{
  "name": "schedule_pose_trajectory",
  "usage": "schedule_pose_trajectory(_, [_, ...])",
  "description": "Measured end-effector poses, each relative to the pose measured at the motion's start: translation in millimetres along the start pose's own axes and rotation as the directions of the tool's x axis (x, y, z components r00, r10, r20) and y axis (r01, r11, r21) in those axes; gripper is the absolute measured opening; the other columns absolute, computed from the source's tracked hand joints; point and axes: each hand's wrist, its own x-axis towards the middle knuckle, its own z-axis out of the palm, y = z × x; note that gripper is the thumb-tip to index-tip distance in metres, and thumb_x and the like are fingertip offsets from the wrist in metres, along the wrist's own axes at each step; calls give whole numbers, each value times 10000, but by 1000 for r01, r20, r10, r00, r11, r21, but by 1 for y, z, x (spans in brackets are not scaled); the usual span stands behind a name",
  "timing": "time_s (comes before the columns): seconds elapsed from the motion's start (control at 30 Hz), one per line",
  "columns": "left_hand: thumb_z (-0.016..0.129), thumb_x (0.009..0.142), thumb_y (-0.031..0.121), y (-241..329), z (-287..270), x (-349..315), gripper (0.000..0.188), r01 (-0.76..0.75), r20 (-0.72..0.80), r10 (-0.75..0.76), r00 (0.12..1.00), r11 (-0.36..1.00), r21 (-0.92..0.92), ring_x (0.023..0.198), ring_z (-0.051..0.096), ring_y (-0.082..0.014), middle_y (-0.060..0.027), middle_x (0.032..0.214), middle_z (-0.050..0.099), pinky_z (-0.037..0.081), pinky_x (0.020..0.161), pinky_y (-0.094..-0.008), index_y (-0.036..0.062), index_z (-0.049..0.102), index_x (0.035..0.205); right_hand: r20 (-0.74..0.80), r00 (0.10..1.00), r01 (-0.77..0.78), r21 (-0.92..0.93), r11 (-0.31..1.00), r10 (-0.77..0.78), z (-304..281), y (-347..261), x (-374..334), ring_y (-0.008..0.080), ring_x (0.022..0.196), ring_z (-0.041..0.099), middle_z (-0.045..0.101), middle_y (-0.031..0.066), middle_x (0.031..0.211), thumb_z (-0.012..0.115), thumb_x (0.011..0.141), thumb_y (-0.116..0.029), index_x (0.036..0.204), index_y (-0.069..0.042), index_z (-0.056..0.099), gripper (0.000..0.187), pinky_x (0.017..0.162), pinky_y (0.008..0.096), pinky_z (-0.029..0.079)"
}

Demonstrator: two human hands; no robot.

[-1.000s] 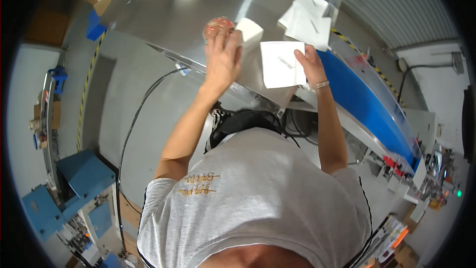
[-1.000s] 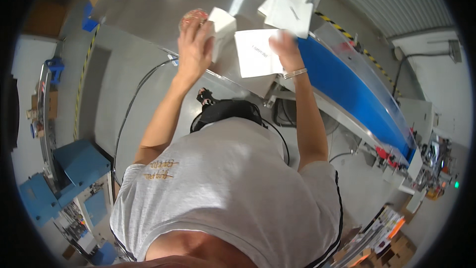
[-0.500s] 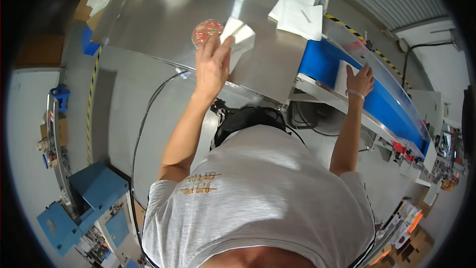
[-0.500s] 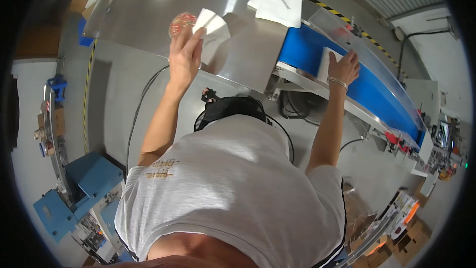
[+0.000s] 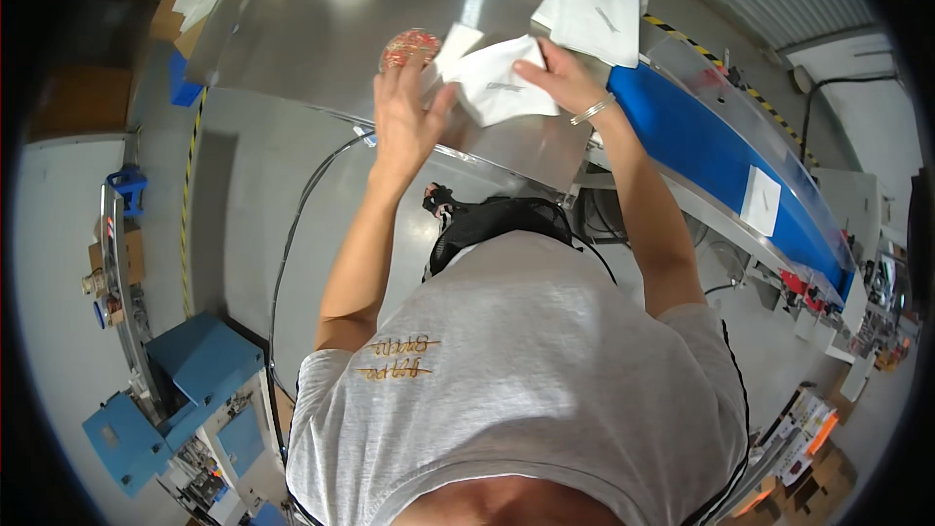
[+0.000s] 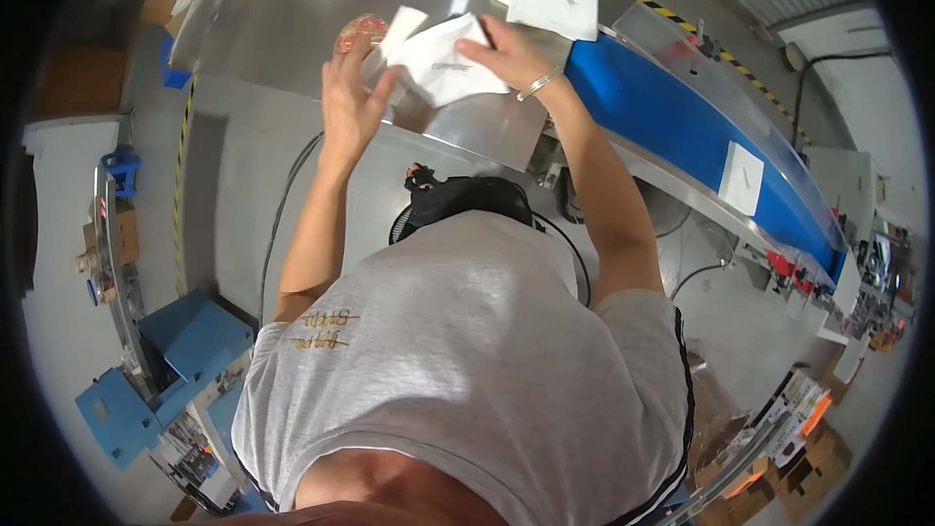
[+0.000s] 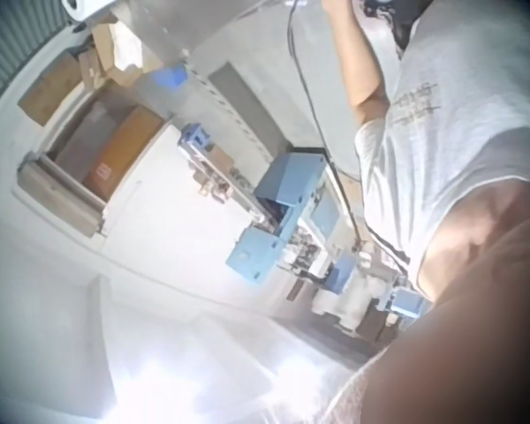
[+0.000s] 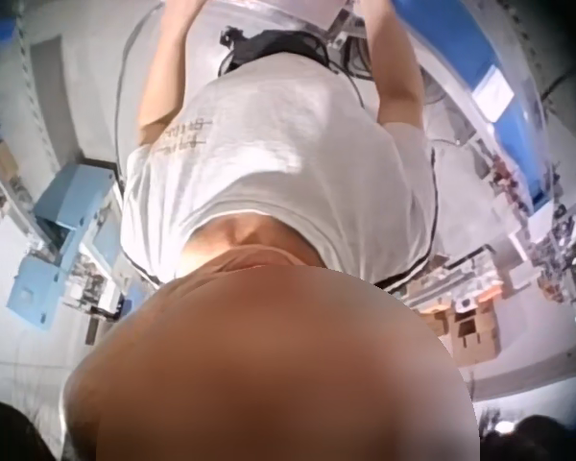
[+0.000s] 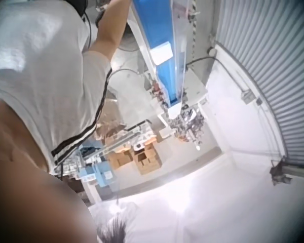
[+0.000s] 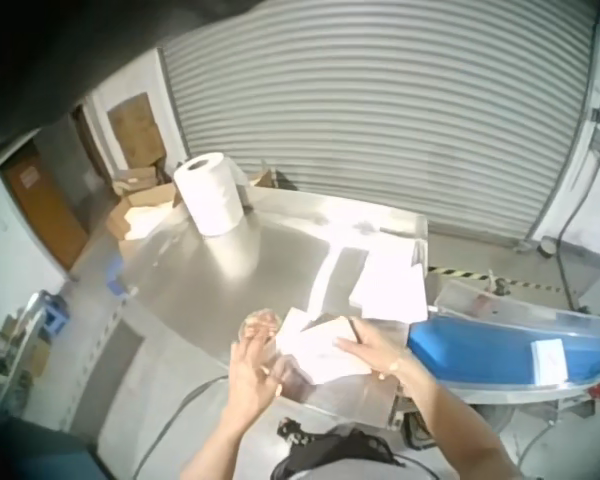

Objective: Sorting and placing stacks of white paper sheets onto a conveyor belt in a paper mill.

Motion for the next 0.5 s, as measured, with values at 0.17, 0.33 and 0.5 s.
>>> schedule_pose_trajectory(0.17, [655,746,60,-11,7,0,319,-86,-24,88,996,995,54,901,537,-368,-165,1044,593,430,807,-430,36,618,1061,-333,942,-76,-63,995,51,-41,15,-52,133,875,567,624,106,949,575,913,-364,1055,25,527,417,770,295,467])
schedule_pose_trajectory(0.33, [616,790,45,2,-1,-5,244,-149,74,147,986,989,16,774,586,-371,-186,921,613,476,681,-433,40,596,1034,-725,649,-505,-186,843,229,-121,49,-126,230,841,599,633,164,938,616,834,-443,974,38,576,503,778,337,467])
schedule_pose_trajectory(0.5, [584,813,10,56,-18,-3,284,-71,419,102,902,993,-90,682,616,-344,-197,916,643,494,636,-385,39,603,1095,-909,405,-568,-166,806,98,-211,80,-188,350,1007,599,639,175,1072,629,793,-466,1104,-48,593,522,859,395,463])
